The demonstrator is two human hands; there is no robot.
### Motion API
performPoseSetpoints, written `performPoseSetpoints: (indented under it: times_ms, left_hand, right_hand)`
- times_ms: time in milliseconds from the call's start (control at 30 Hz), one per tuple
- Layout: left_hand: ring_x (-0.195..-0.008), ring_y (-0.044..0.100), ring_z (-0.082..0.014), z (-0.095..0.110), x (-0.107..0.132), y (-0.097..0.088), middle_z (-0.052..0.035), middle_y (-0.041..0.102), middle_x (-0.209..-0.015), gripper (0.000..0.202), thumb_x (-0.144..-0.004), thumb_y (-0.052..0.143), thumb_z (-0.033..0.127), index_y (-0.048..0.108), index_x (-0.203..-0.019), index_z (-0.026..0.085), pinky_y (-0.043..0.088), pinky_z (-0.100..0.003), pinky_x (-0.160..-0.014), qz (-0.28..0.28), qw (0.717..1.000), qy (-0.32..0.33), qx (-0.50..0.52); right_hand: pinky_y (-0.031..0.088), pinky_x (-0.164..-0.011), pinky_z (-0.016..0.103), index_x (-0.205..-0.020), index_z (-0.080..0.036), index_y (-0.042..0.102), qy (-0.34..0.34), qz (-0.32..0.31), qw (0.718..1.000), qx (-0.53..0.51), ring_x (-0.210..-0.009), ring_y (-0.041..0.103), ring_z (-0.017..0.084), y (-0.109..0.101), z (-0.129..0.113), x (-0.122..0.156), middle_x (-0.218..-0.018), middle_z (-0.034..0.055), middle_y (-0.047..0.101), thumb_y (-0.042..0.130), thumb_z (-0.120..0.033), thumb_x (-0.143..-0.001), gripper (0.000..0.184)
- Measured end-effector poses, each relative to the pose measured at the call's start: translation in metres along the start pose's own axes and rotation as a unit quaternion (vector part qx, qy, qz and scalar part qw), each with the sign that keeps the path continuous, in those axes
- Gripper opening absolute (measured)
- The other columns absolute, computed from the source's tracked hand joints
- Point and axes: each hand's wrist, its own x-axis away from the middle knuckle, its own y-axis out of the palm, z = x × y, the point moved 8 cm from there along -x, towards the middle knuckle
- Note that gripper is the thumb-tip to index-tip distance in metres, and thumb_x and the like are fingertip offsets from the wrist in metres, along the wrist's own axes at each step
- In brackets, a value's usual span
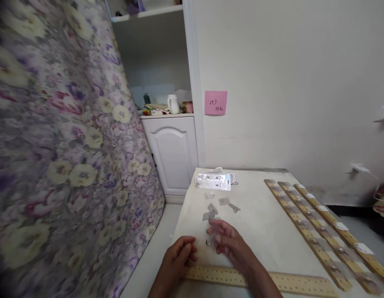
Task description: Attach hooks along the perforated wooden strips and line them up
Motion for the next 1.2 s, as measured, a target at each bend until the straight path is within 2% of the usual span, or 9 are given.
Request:
performPoseSetpoints:
  times_ms: [133,300,400,467,567,767,1000,1100,1200]
  left_hand:
    - [-0.051,0.057,-0.0112,-0.012,0.005,0.014,0.0005,0.062,-0.068,0.040,-0.076,0.054,0.052,0.057,-0.093,0.016,0.039,-0.022,-0.048,-0.024,0.993,-0.048,0.104]
    - [-0.046,0.055,-0.0095,-0.022,0.004,0.003,0.0041,0.060,-0.059,0.031,-0.066,0.064,0.040,0.054,-0.085,0.017,0.037,-0.020,-0.045,0.013,0.989,-0.067,0.130]
    - [-0.043,0.054,-0.0101,-0.027,0.003,-0.003,0.0051,0.059,-0.055,0.030,-0.062,0.066,0.039,0.051,-0.079,0.019,0.038,-0.021,-0.043,0.024,0.990,-0.080,0.114]
    - [-0.041,0.054,-0.0104,-0.029,0.003,-0.007,0.0049,0.059,-0.054,0.029,-0.062,0.066,0.040,0.050,-0.077,0.020,0.038,-0.021,-0.042,0.033,0.990,-0.088,0.105]
    - [-0.041,0.054,-0.0103,-0.030,0.004,-0.012,0.0045,0.059,-0.053,0.027,-0.066,0.063,0.041,0.050,-0.076,0.020,0.037,-0.020,-0.042,0.043,0.992,-0.091,0.081]
    - [-0.044,0.049,-0.0082,-0.018,0.007,-0.037,0.0047,0.056,-0.058,0.025,-0.075,0.055,0.042,0.054,-0.081,0.018,0.033,-0.019,-0.044,0.068,0.997,-0.047,-0.008]
    - [-0.066,0.055,-0.0152,-0.019,0.045,-0.071,0.0006,0.059,-0.073,0.030,-0.080,0.051,0.046,0.060,-0.092,0.020,0.042,-0.023,-0.060,0.186,0.974,-0.024,-0.128]
    - [-0.077,0.058,-0.0187,-0.026,0.065,-0.071,-0.0025,0.064,-0.083,0.030,-0.081,0.051,0.045,0.061,-0.095,0.021,0.044,-0.026,-0.071,0.219,0.959,-0.034,-0.178]
    - [-0.078,0.058,-0.0193,-0.032,0.074,-0.060,-0.0037,0.064,-0.085,0.027,-0.082,0.051,0.041,0.061,-0.097,0.021,0.045,-0.026,-0.073,0.219,0.956,-0.029,-0.196]
  right_hand:
    - [0.040,-0.052,0.021,-0.113,-0.023,0.059,0.003,-0.079,0.997,0.000,-0.067,0.058,0.012,0.028,0.022,-0.006,-0.103,0.0057,0.064,0.074,-0.029,-0.065,0.050]
    - [0.043,-0.052,0.022,-0.113,-0.023,0.058,0.003,-0.119,0.992,0.039,-0.069,0.061,0.013,0.037,0.035,-0.020,-0.105,0.0058,0.063,0.074,-0.033,-0.064,0.052]
    - [0.044,-0.050,0.022,-0.112,-0.021,0.059,0.009,-0.115,0.989,0.093,-0.057,0.055,0.010,0.036,0.039,-0.027,-0.082,0.0004,0.065,0.071,-0.034,-0.068,0.048]
    - [0.043,-0.048,0.022,-0.109,-0.020,0.061,0.009,-0.105,0.985,0.136,-0.048,0.051,0.008,0.035,0.043,-0.034,-0.063,-0.0048,0.058,0.068,-0.035,-0.071,0.042]
    - [0.043,-0.047,0.023,-0.105,-0.019,0.062,0.011,-0.106,0.981,0.162,-0.045,0.048,0.007,0.038,0.051,-0.044,-0.059,-0.0066,0.052,0.066,-0.038,-0.073,0.037]
    - [0.038,-0.043,0.019,-0.097,-0.019,0.061,0.008,-0.124,0.982,0.141,-0.044,0.045,0.006,0.052,0.062,-0.057,-0.059,-0.0079,0.049,0.066,-0.033,-0.070,0.031]
    - [0.030,-0.044,0.019,-0.090,-0.017,0.062,0.051,-0.149,0.961,0.225,-0.043,0.038,0.006,0.060,0.078,-0.047,-0.053,-0.0097,0.042,0.055,-0.015,-0.066,0.024]
    - [0.031,-0.050,0.020,-0.088,-0.017,0.064,0.025,-0.151,0.945,0.291,-0.051,0.040,0.007,0.064,0.076,-0.044,-0.056,-0.0081,0.044,0.054,-0.011,-0.064,0.027]
    - [0.033,-0.055,0.022,-0.089,-0.017,0.065,0.013,-0.144,0.930,0.338,-0.057,0.044,0.010,0.066,0.078,-0.044,-0.060,-0.0059,0.048,0.052,-0.009,-0.064,0.030]
